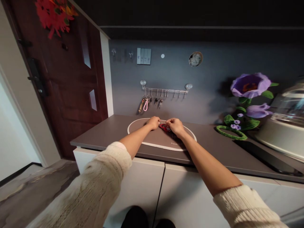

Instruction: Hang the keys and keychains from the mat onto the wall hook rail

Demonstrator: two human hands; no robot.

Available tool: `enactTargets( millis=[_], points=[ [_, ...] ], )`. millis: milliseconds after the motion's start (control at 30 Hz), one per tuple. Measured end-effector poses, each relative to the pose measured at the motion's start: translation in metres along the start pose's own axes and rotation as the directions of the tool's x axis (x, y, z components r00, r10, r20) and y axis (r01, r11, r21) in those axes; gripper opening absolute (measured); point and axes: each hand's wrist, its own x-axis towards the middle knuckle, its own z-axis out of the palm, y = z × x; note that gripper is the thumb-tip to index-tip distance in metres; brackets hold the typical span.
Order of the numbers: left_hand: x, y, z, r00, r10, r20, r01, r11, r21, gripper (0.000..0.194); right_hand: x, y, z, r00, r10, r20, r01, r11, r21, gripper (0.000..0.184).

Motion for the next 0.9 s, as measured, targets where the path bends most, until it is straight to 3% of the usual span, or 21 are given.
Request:
enactTargets(
  millis=[533,733,900],
  points=[
    [-0.014,0.001,-0.006,0.992,-0.012,-0.123,0.001,0.996,-0.086,0.015,-0.005,-0.008,-0.002,0.999,0.035,-0.006,-0.034,0.999,0.039,0.016],
    [-0.022,0.0,-0.008,0.973,-0.07,-0.22,0.01,0.965,-0.263,0.013,0.001,-0.001,0.002,0.998,0.057,0.027,-0.061,0.982,0.181,0.015],
    [-0.023,-0.003,-0.006,0.963,-0.128,-0.239,-0.004,0.873,-0.487,0.012,0.0,-0.002,0.003,0.996,0.065,0.058,-0.08,0.949,0.306,0.01]
  ],
)
